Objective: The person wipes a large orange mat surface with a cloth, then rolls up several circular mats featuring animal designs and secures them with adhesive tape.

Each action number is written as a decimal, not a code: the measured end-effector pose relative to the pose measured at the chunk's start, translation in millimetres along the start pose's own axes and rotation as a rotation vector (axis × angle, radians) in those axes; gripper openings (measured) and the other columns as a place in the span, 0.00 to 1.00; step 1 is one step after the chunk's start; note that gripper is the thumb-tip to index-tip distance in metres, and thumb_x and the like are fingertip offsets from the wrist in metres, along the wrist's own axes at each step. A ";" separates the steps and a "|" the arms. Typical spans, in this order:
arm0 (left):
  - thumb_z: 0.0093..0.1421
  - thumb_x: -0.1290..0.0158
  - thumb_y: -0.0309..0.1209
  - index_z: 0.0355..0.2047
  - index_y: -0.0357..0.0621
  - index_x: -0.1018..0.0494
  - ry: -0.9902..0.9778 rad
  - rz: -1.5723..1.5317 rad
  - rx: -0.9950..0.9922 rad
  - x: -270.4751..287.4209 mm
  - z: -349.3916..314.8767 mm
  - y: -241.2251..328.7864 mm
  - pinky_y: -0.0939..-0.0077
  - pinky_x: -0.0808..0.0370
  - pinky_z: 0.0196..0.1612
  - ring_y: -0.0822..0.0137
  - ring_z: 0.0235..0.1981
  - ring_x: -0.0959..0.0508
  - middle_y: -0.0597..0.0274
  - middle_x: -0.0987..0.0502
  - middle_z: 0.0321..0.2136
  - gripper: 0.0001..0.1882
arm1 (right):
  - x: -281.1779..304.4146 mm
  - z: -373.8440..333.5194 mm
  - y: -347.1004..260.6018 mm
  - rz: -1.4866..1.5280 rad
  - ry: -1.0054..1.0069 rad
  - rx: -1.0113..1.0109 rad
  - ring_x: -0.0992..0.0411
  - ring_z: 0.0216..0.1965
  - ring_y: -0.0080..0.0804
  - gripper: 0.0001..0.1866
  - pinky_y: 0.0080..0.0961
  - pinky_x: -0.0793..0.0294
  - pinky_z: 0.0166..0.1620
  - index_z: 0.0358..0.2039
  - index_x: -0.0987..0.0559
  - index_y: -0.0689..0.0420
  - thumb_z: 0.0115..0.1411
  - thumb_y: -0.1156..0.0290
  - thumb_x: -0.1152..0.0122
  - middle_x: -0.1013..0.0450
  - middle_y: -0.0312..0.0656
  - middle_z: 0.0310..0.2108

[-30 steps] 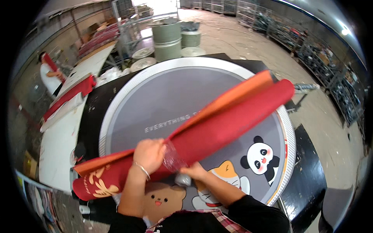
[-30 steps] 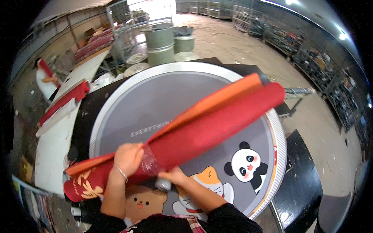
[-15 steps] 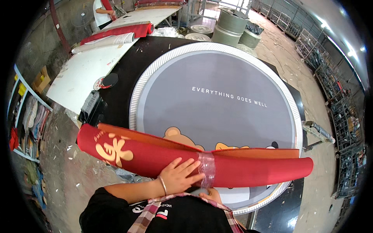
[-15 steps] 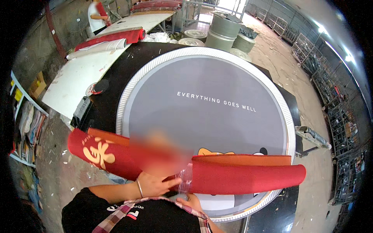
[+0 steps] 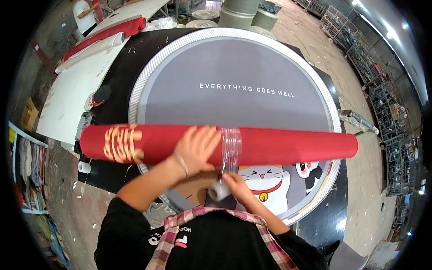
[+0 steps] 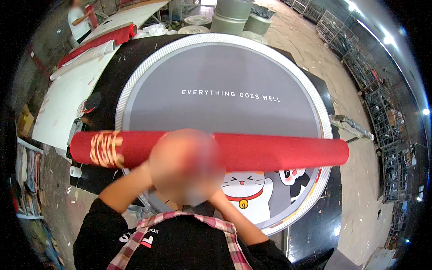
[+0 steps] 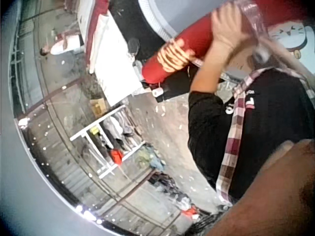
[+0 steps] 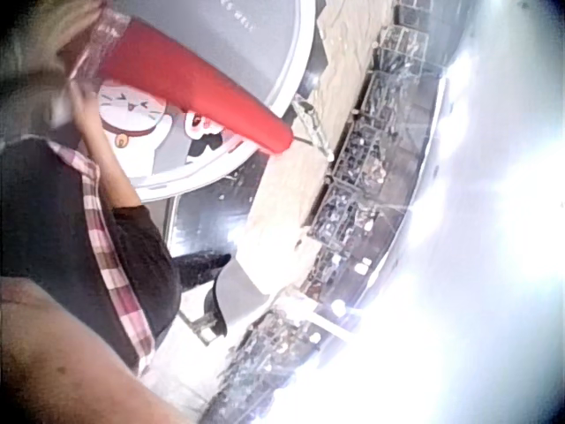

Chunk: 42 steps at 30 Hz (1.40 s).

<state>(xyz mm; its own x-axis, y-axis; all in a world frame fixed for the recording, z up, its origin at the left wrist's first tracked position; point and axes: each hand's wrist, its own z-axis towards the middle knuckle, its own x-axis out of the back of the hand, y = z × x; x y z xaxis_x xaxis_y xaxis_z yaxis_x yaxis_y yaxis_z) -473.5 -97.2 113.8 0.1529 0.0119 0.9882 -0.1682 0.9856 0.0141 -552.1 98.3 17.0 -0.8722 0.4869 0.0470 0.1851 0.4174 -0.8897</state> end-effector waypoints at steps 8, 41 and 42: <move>0.53 0.56 0.42 0.39 0.41 0.32 0.409 -0.028 0.155 -42.5 141.5 -28.2 0.65 0.42 0.52 0.60 0.46 0.34 0.58 0.31 0.40 0.19 | 12.1 141.4 -100.3 -0.155 0.124 0.143 0.34 0.43 0.35 0.26 0.28 0.36 0.44 0.46 0.33 0.64 0.53 0.57 0.49 0.32 0.50 0.42; 0.40 0.46 0.36 0.41 0.43 0.34 0.142 -0.165 1.345 -67.3 -288.1 -130.0 0.63 0.32 0.42 0.51 0.39 0.30 0.49 0.32 0.38 0.25 | -3.0 85.2 -150.1 -1.234 0.643 0.732 0.32 0.39 0.35 0.18 0.34 0.39 0.46 0.32 0.24 0.51 0.53 0.52 0.54 0.28 0.37 0.35; 0.41 0.47 0.39 0.44 0.44 0.35 0.053 -0.165 1.388 -80.7 -291.1 -140.9 0.63 0.32 0.42 0.49 0.39 0.30 0.48 0.33 0.39 0.27 | -2.7 86.2 -154.5 -1.228 0.631 0.710 0.31 0.39 0.35 0.17 0.33 0.38 0.45 0.32 0.24 0.51 0.53 0.53 0.54 0.27 0.37 0.34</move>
<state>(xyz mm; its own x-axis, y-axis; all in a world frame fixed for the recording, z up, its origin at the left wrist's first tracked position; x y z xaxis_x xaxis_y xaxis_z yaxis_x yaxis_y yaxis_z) -178.6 -188.0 -12.4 0.2964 -0.0494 0.9538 -0.9548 0.0076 0.2971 -617.5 -33.6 115.2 0.0376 0.4392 0.8976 -0.8796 0.4408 -0.1789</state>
